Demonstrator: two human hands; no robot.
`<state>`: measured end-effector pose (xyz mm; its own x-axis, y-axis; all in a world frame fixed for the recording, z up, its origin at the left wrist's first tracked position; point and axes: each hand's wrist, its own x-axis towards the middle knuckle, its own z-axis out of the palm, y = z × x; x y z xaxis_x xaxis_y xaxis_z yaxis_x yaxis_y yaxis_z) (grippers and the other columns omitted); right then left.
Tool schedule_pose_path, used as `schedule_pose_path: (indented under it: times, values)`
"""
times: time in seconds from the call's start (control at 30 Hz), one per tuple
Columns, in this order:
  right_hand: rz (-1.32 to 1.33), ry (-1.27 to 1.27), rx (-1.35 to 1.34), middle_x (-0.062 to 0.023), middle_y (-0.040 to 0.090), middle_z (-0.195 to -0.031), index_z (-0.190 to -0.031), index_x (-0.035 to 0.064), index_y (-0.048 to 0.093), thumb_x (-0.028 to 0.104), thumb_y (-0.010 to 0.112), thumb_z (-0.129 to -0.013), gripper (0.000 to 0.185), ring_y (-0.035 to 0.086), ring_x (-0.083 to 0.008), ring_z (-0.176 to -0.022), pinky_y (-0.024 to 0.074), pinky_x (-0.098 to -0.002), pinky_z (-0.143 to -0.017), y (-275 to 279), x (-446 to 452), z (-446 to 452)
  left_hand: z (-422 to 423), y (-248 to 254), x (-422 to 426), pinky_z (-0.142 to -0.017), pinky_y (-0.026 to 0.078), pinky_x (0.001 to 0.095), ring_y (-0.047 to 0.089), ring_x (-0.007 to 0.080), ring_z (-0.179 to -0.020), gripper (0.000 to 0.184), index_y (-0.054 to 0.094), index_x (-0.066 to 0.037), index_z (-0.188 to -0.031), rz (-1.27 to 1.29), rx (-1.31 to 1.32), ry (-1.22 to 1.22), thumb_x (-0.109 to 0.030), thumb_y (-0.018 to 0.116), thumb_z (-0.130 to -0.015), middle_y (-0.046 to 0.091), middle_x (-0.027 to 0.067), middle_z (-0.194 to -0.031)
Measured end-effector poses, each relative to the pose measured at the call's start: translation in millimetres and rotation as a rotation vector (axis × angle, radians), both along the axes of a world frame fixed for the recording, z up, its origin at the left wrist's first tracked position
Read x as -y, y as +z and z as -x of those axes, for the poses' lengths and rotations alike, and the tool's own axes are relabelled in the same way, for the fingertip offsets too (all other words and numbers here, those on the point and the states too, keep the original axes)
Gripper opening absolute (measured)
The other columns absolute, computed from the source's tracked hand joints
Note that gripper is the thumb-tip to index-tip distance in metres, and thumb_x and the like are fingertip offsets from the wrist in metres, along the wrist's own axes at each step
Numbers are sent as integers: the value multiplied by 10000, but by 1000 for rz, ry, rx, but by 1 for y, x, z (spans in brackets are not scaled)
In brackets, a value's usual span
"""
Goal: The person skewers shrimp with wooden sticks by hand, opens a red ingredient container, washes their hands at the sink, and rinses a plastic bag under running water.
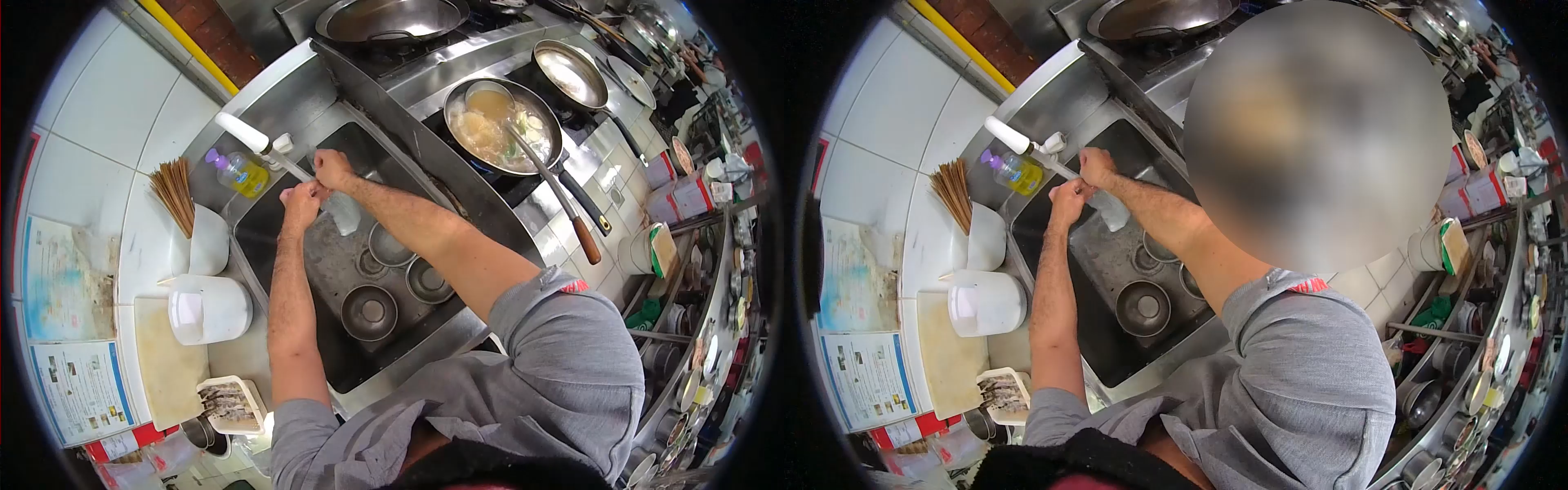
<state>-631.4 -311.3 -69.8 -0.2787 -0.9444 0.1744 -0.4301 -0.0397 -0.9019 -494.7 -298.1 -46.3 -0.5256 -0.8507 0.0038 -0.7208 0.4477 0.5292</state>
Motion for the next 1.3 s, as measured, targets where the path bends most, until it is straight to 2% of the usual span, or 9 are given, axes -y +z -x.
schedule_pose_path:
  times: [0.13,0.3,0.4,0.47,0.57,0.87,1.2,1.27,1.3]
  values:
    - [18,49,-166,-148,647,-751,-768,85,656,57,629,-665,110,644,-330,-786,501,-400,-667,14,-17,10,-2,-4,9,-871,283,398,628,233,-840,111,689,-115,-859,108,14,-101,-202,641,-807,687,70,-811]
    - [139,581,-166,-152,663,-759,-828,115,732,88,626,-710,161,646,-265,-786,511,-359,-735,7,9,32,-18,-8,23,-774,430,439,622,292,-876,135,679,-86,-887,273,-87,-105,-131,589,-797,658,142,-865]
    - [-153,725,-241,-138,657,-913,-905,127,729,130,643,-737,189,622,-289,-897,500,-351,-793,19,8,43,-22,16,18,-756,462,392,621,300,-841,134,671,-56,-894,147,-231,-137,-129,602,-805,644,160,-863]
    - [2,592,-544,-93,605,-1094,-991,199,728,220,692,-760,235,546,-273,-1104,449,-395,-896,18,-6,45,-16,27,18,-737,472,342,612,235,-810,168,652,-11,-920,-16,-265,-156,-137,622,-813,643,112,-854]
    - [-131,564,-878,-79,503,-1202,-1033,260,709,321,688,-781,260,428,-292,-1213,354,-469,-965,63,-29,40,-12,37,17,-714,458,325,575,194,-762,172,641,-8,-906,21,-175,-205,-164,628,-833,616,93,-819]
    - [72,492,-994,-67,539,-1153,-1002,263,696,450,618,-813,277,478,-265,-1128,329,-494,-935,36,-23,49,-21,28,-3,-700,436,356,544,236,-757,196,587,-5,-843,27,-162,-154,-198,621,-845,555,96,-801]
    - [-71,633,-918,-50,532,-1247,-999,247,679,406,600,-831,245,521,-276,-1113,359,-533,-961,26,-11,25,-43,24,-30,-725,442,368,560,300,-804,159,578,-2,-847,206,-169,-131,-161,589,-852,550,123,-821]
    - [285,528,-1138,-29,555,-1157,-997,255,679,324,606,-825,199,554,-269,-1041,399,-507,-914,19,-6,15,-53,22,-28,-720,445,362,566,303,-798,148,583,2,-857,160,-183,-70,-146,585,-853,554,128,-826]
    - [290,538,-1139,-29,555,-1157,-997,255,679,324,606,-825,199,554,-269,-1041,399,-507,-914,23,-5,16,-57,23,-25,-720,448,359,571,306,-799,144,589,4,-868,166,-217,-37,-139,585,-850,558,130,-829]
